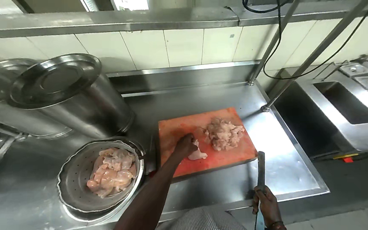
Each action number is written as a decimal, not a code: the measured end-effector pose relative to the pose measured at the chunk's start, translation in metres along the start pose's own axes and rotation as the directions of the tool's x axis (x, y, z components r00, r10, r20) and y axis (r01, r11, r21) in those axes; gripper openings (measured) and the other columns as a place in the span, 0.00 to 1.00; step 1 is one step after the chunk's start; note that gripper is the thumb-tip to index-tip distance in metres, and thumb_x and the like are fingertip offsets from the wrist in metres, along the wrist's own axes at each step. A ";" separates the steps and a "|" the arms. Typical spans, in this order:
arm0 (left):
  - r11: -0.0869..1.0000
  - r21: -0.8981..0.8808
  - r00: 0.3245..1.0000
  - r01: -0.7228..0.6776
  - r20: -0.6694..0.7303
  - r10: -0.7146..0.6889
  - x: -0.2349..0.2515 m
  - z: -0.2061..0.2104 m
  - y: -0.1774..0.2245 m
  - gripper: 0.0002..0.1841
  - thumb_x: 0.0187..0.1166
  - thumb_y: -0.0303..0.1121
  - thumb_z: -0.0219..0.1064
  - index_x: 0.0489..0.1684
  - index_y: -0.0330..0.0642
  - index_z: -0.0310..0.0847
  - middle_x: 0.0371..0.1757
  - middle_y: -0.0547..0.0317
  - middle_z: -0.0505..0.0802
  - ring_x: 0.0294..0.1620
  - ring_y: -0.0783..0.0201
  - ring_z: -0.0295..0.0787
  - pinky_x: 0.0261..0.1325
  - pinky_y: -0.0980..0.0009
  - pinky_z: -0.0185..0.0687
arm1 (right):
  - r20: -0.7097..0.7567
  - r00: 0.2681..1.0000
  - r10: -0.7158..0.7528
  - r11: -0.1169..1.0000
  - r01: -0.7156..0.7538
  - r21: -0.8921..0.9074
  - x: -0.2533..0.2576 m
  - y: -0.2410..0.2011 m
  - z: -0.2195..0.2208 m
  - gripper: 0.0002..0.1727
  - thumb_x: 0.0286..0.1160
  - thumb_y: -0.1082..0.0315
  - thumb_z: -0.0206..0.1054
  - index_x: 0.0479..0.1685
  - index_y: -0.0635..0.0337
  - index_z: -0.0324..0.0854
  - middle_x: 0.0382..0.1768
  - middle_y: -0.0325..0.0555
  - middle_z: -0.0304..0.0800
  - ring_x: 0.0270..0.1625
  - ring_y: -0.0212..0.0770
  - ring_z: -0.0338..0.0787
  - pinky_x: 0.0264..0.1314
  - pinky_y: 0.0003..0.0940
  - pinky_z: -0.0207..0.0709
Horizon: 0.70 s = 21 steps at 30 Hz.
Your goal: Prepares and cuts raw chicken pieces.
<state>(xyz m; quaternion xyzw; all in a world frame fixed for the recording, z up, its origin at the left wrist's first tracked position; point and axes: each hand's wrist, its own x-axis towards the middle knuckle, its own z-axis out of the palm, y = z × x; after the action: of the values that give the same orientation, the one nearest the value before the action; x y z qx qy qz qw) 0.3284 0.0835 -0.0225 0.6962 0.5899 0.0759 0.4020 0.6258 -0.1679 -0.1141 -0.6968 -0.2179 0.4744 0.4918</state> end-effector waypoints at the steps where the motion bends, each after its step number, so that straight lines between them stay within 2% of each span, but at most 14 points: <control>1: 0.999 -0.042 1.000 -0.015 -0.009 0.014 -0.005 -0.003 0.003 0.20 0.69 0.29 0.78 0.56 0.32 0.80 0.49 0.37 0.89 0.51 0.41 0.88 0.56 0.39 0.83 | -0.001 1.000 -0.005 1.000 0.005 0.005 0.000 0.000 0.000 0.09 0.92 0.68 0.51 0.52 0.64 0.72 0.12 0.42 0.70 0.07 0.39 0.73 0.08 0.39 0.77; 5: 0.925 -0.354 0.990 -0.138 -0.026 0.137 -0.037 -0.021 0.021 0.19 0.68 0.23 0.78 0.54 0.30 0.77 0.43 0.41 0.87 0.40 0.50 0.87 0.46 0.51 0.86 | 0.007 1.000 0.004 1.000 -0.004 0.002 0.000 -0.001 0.000 0.09 0.92 0.68 0.50 0.51 0.64 0.72 0.12 0.42 0.70 0.07 0.40 0.74 0.07 0.39 0.77; 9: 0.790 -0.555 0.964 -0.259 -0.103 0.244 -0.067 -0.045 0.041 0.15 0.70 0.18 0.74 0.51 0.32 0.76 0.42 0.47 0.88 0.37 0.58 0.88 0.41 0.61 0.88 | 0.014 1.000 0.014 1.000 -0.014 -0.007 0.002 -0.002 -0.001 0.09 0.93 0.67 0.50 0.52 0.63 0.71 0.12 0.42 0.70 0.07 0.40 0.73 0.08 0.39 0.77; 11: 0.733 -0.620 0.958 -0.280 -0.126 0.259 -0.070 -0.054 0.036 0.15 0.70 0.16 0.72 0.51 0.33 0.75 0.41 0.49 0.89 0.36 0.61 0.89 0.41 0.64 0.89 | 0.001 1.000 0.015 1.000 -0.015 -0.012 0.001 -0.003 0.001 0.09 0.93 0.67 0.50 0.52 0.63 0.72 0.12 0.42 0.71 0.07 0.40 0.73 0.07 0.38 0.76; 12: 0.735 -0.620 0.961 -0.273 -0.135 0.243 -0.068 -0.057 0.029 0.15 0.70 0.16 0.71 0.51 0.33 0.75 0.41 0.49 0.88 0.36 0.61 0.88 0.42 0.64 0.89 | -0.005 1.000 0.014 1.000 -0.015 -0.013 0.001 -0.004 0.001 0.09 0.93 0.67 0.50 0.52 0.64 0.72 0.12 0.42 0.71 0.07 0.40 0.73 0.07 0.38 0.76; 14: 0.828 -0.520 0.976 -0.210 -0.159 0.148 -0.056 -0.056 0.003 0.15 0.72 0.19 0.74 0.54 0.31 0.77 0.42 0.46 0.88 0.38 0.58 0.87 0.44 0.60 0.87 | -0.013 1.000 0.018 1.000 -0.018 -0.018 -0.001 -0.005 0.003 0.09 0.93 0.67 0.50 0.50 0.63 0.71 0.12 0.42 0.71 0.07 0.39 0.73 0.07 0.38 0.76; 16: 0.947 -0.309 0.984 -0.088 -0.177 0.033 -0.040 -0.046 -0.035 0.18 0.76 0.26 0.73 0.62 0.32 0.79 0.49 0.40 0.89 0.47 0.49 0.87 0.54 0.48 0.85 | -0.032 0.999 0.008 0.999 -0.009 -0.037 -0.003 -0.006 0.004 0.08 0.93 0.67 0.52 0.52 0.64 0.72 0.12 0.42 0.71 0.07 0.40 0.74 0.06 0.38 0.76; 18: 0.984 -0.174 0.976 0.039 -0.205 -0.075 -0.038 -0.032 -0.062 0.20 0.80 0.30 0.69 0.69 0.34 0.79 0.58 0.37 0.89 0.57 0.44 0.89 0.64 0.43 0.84 | -0.051 0.999 -0.012 0.990 0.005 -0.141 -0.006 -0.007 0.008 0.10 0.93 0.67 0.53 0.56 0.64 0.72 0.12 0.42 0.71 0.07 0.39 0.74 0.07 0.38 0.76; 21: 0.984 -0.166 0.914 0.066 -0.385 -0.127 -0.051 -0.009 -0.075 0.15 0.82 0.28 0.67 0.63 0.33 0.84 0.60 0.38 0.90 0.61 0.44 0.89 0.69 0.44 0.83 | 0.017 0.996 -0.082 0.921 0.082 -0.380 -0.014 -0.015 0.018 0.13 0.90 0.65 0.54 0.59 0.66 0.74 0.16 0.44 0.74 0.10 0.40 0.76 0.13 0.39 0.78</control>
<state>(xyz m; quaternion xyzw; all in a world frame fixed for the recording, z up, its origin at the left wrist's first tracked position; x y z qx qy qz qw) 0.2512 0.0416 -0.0469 0.6045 0.6849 0.2383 0.3297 0.6058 -0.1634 -0.0953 -0.7691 -0.3350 0.4022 0.3667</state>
